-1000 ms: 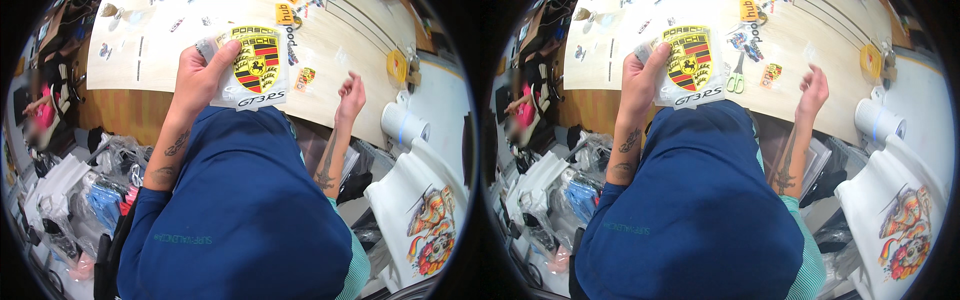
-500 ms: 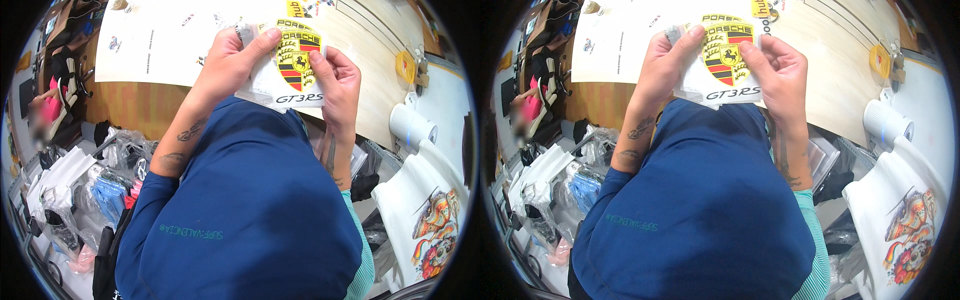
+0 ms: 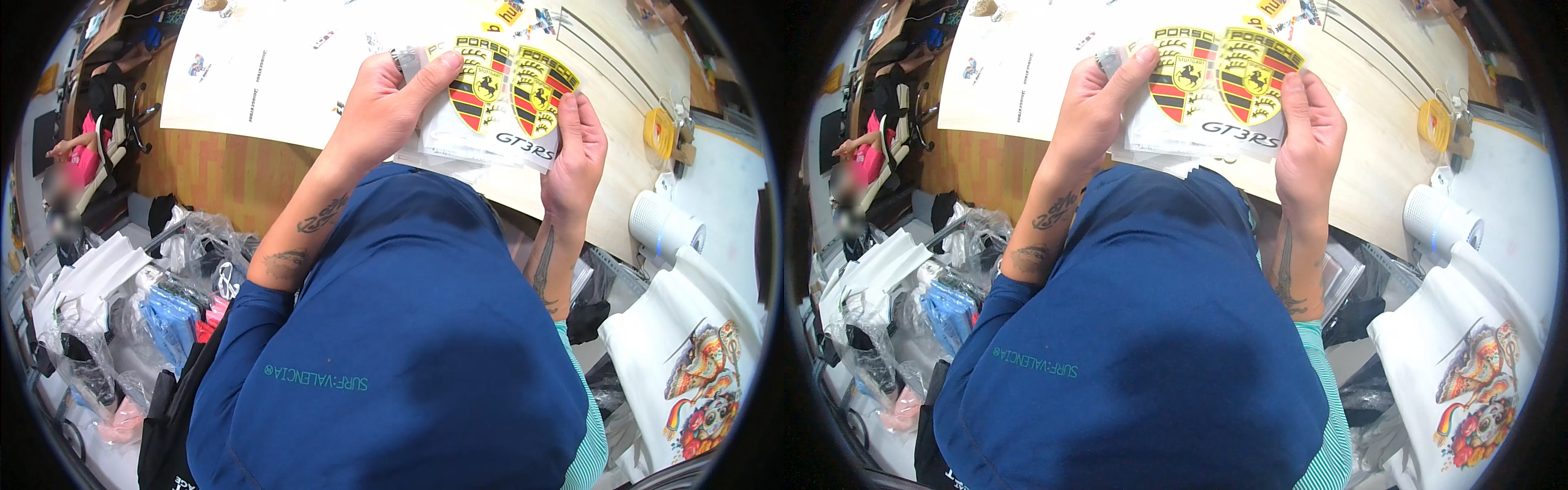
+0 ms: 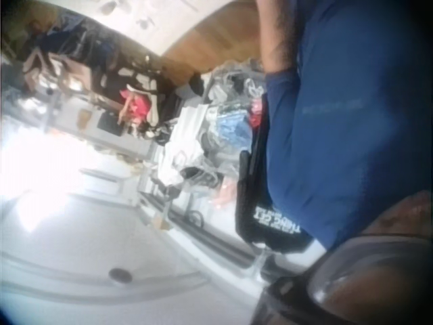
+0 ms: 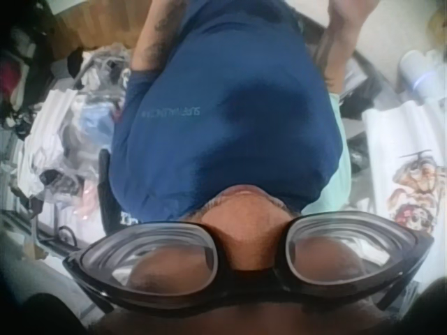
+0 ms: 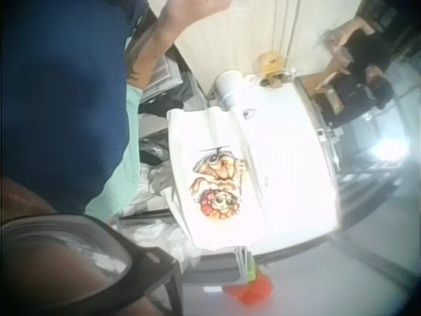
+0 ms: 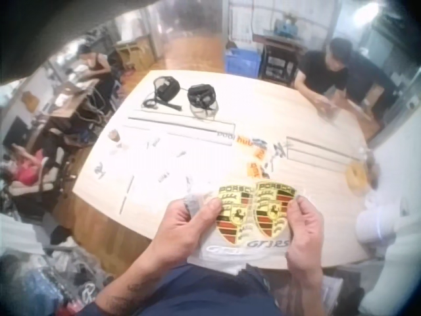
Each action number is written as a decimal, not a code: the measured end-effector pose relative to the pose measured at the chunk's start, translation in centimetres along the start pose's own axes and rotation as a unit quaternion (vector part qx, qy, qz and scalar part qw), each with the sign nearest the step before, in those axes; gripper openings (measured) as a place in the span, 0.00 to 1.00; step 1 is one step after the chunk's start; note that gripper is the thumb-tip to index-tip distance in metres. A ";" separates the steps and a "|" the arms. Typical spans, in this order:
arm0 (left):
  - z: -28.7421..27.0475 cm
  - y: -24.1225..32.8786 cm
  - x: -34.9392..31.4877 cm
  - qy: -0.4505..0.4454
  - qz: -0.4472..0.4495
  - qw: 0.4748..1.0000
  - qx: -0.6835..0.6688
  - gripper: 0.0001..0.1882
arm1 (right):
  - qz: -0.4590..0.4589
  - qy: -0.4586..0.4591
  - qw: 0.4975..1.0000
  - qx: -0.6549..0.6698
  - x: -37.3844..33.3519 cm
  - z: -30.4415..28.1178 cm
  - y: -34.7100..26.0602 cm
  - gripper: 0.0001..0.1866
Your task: The person sorts and organizes small Porsche-branded stickers on a work table. They repeatedly pick up sticker sheets, separate them, and place them into piles while occasionally moving other items on the table.
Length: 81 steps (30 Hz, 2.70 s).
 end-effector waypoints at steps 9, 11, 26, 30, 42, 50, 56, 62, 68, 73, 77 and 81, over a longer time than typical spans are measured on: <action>-1.2 0.2 -0.1 0.040 -0.001 0.999 -0.009 0.18 | -0.049 0.039 0.996 -0.057 0.2 -0.8 -0.3 0.14; -1.2 0.2 -0.3 0.042 -0.005 0.999 -0.010 0.18 | -0.047 0.047 0.997 -0.049 0.0 -0.2 -0.5 0.14; -0.3 0.0 -1.0 0.039 0.043 0.993 0.106 0.16 | -0.080 0.015 0.992 -0.095 -0.4 3.5 -0.9 0.16; -0.5 0.3 -1.1 0.040 0.041 0.991 0.120 0.15 | -0.049 -0.006 0.995 -0.081 -0.5 3.3 -0.6 0.14; -0.9 -0.1 -1.2 0.044 0.016 0.998 0.033 0.15 | -0.027 0.012 0.998 -0.049 0.4 0.4 -1.8 0.12; -0.3 -0.7 -1.0 0.036 0.013 0.999 0.031 0.16 | 0.060 -0.040 0.997 0.025 -1.5 2.5 0.6 0.12; -0.5 -0.5 -0.7 0.046 0.012 0.999 0.018 0.16 | 0.132 -0.019 0.986 0.103 -1.5 2.2 0.9 0.13; -0.5 -0.2 -0.5 0.031 0.010 0.999 0.021 0.14 | 0.057 0.023 0.996 0.068 -1.0 1.3 1.4 0.12; -0.8 -0.1 -0.2 0.035 0.002 0.999 -0.027 0.13 | 0.042 0.100 0.990 0.086 -0.2 -1.2 1.4 0.19; -1.4 0.2 -0.1 0.033 0.016 0.999 -0.020 0.14 | 0.066 0.109 0.987 0.100 0.1 -2.4 0.7 0.19; -1.2 0.3 -0.2 0.036 -0.003 0.999 -0.035 0.14 | 0.056 0.064 0.989 0.124 0.0 -2.0 0.3 0.19; -1.1 0.2 -0.2 0.040 -0.001 0.999 0.006 0.14 | 0.039 0.056 0.994 0.081 -0.5 0.3 0.0 0.15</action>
Point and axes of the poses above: each hand's wrist, its own x-axis towards the middle knuckle, its own z-axis out of the palm, y = z × x, the point moved 4 cm from there along x, towards the middle knuckle, and after that the axes turned 13 degrees about -z, right-handed, at the moved point
